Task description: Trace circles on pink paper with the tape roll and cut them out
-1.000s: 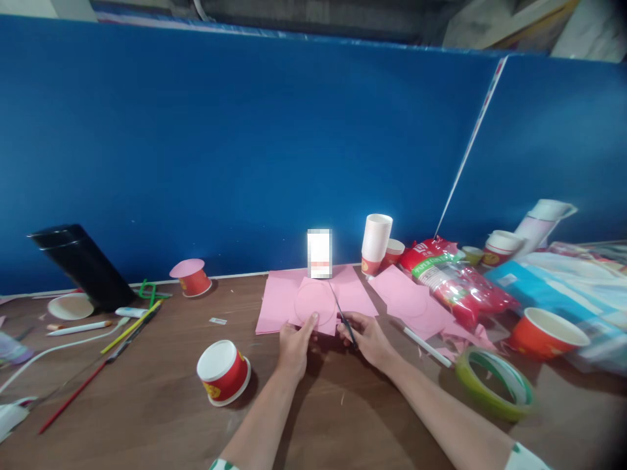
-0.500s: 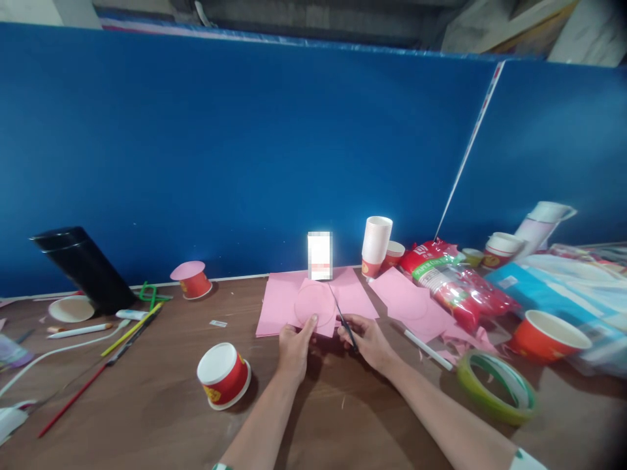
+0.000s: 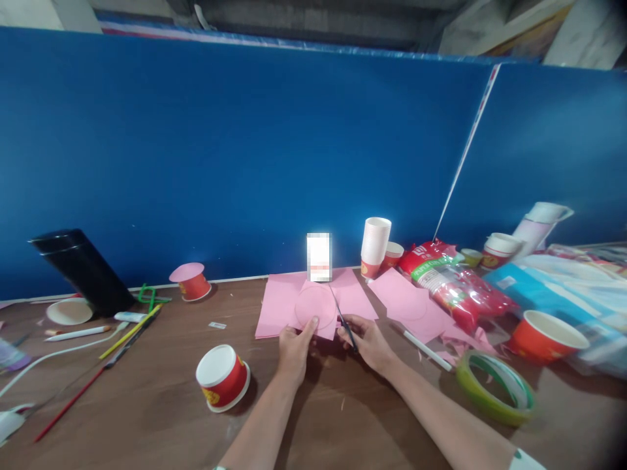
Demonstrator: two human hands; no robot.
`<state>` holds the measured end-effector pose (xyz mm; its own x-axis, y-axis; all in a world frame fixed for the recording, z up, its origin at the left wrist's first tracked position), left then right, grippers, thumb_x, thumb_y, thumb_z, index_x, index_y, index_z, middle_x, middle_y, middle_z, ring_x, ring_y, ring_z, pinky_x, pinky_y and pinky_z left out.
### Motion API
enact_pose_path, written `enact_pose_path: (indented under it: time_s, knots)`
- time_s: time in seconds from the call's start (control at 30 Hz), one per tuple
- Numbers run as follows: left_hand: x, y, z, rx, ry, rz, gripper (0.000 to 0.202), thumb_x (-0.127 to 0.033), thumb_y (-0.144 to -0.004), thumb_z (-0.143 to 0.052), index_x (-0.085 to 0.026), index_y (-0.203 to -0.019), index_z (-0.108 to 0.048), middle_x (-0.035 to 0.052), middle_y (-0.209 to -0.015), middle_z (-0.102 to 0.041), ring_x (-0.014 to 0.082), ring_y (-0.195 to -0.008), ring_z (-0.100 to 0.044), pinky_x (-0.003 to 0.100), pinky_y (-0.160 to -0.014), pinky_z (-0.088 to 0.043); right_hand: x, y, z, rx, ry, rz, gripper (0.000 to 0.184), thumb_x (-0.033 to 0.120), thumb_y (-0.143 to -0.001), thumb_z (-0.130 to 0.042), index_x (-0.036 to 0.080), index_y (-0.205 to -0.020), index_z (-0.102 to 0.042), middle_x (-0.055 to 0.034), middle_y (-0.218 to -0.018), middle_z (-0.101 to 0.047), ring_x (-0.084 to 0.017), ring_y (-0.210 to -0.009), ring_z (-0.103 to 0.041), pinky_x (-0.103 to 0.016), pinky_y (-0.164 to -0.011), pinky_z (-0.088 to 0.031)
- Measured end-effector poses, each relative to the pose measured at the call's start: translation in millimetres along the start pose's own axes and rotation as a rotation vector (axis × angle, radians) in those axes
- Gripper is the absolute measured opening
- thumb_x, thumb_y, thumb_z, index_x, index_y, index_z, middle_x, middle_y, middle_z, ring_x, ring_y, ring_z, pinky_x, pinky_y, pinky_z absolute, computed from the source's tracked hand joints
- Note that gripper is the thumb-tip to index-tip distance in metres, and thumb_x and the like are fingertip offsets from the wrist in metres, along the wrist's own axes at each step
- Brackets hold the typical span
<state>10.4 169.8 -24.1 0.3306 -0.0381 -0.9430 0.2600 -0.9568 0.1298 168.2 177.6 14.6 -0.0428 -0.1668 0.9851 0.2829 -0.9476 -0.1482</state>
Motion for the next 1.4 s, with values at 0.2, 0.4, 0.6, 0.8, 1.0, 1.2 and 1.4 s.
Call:
enact_pose_path:
  time_s: [0.2,0.4,0.6,0.8,1.0,1.2,1.4]
  knots:
    - [1.0,0.0,-0.4,-0.001,0.055,0.015,0.041,-0.049,-0.055,-0.075,-0.013,-0.054,-0.054,-0.0017,-0.04,-0.051,0.0093,-0.032,-0.043,0.022,-0.032,-0.034,-0.4,0.2,0.2,-0.009,0.012,-0.029,0.042,0.045,-0.073,-0.065,0.013,-0.1,-0.063,0.0016,-0.06,-0.054,-0.011,-0.052,-0.05,-0.022,-0.046,-0.037]
    - [1.0,0.8,-1.4,0.01,0.067,0.019,0.04,-0.047,-0.056,-0.074,-0.013,-0.055,-0.054,-0.0014,-0.04,-0.051,0.0097,-0.032,-0.044,0.022,-0.032,-0.034,-3.1,-0.7,0.2,-0.009,-0.002,-0.021,0.041,0.043,-0.073,-0.065,0.013,-0.101,-0.063,0.0019,-0.061,-0.054,-0.01,-0.051,-0.05,-0.021,-0.047,-0.037]
    - [0.5,2.0,-2.1,0.007,0.109,0.029,0.039,-0.046,-0.056,-0.075,-0.014,-0.058,-0.053,-0.0033,-0.04,-0.05,0.0093,-0.032,-0.042,0.022,-0.031,-0.034,-3.4,-0.2,0.4,-0.015,0.003,-0.04,0.044,0.045,-0.072,-0.066,0.013,-0.101,-0.063,0.0016,-0.061,-0.054,-0.01,-0.051,-0.049,-0.021,-0.045,-0.036]
    - [-1.8,2.5,-2.6,0.0,0.144,0.031,0.038,-0.042,-0.055,-0.077,-0.014,-0.064,-0.054,-0.0039,-0.042,-0.052,0.0086,-0.032,-0.043,0.021,-0.031,-0.034,-2.5,0.6,-1.2,-0.004,-0.011,-0.044,0.042,0.042,-0.073,-0.065,0.012,-0.102,-0.062,0.002,-0.061,-0.052,-0.01,-0.051,-0.048,-0.021,-0.045,-0.035]
    - [-3.9,2.6,-4.0,0.004,0.171,0.025,0.035,-0.038,-0.055,-0.077,-0.015,-0.064,-0.052,-0.0049,-0.041,-0.051,0.0089,-0.032,-0.043,0.021,-0.03,-0.033,-6.8,-0.1,-0.5,-0.008,-0.022,-0.044,0.04,0.041,-0.074,-0.065,0.014,-0.104,-0.062,0.0023,-0.061,-0.053,-0.01,-0.051,-0.048,-0.021,-0.045,-0.036]
    - [-6.7,3.1,-4.4,0.014,0.206,0.002,0.034,-0.035,-0.055,-0.077,-0.013,-0.069,-0.055,-0.0045,-0.045,-0.054,0.0071,-0.032,-0.042,0.02,-0.032,-0.033,-11.5,-0.4,0.2,-0.001,-0.015,-0.05,0.038,0.039,-0.076,-0.064,0.014,-0.105,-0.062,0.0019,-0.061,-0.053,-0.009,-0.051,-0.048,-0.02,-0.045,-0.036]
    - [-5.1,2.6,-3.1,0.0,0.191,0.014,0.035,-0.037,-0.055,-0.078,-0.013,-0.069,-0.056,-0.0049,-0.045,-0.053,0.0064,-0.031,-0.041,0.019,-0.031,-0.032,-13.9,-1.5,0.1,-0.004,-0.029,-0.056,0.039,0.039,-0.075,-0.064,0.014,-0.105,-0.062,0.002,-0.061,-0.053,-0.009,-0.051,-0.047,-0.021,-0.044,-0.036]
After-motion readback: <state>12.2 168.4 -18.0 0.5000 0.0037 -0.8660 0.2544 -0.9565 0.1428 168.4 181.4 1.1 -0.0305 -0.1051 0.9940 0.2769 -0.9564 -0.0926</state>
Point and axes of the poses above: each hand's wrist, its own y-axis away from the middle knuckle, its own z-axis out of the back of the hand, x = y × z, the point moved 10 cm from there along -y, towards the middle knuckle
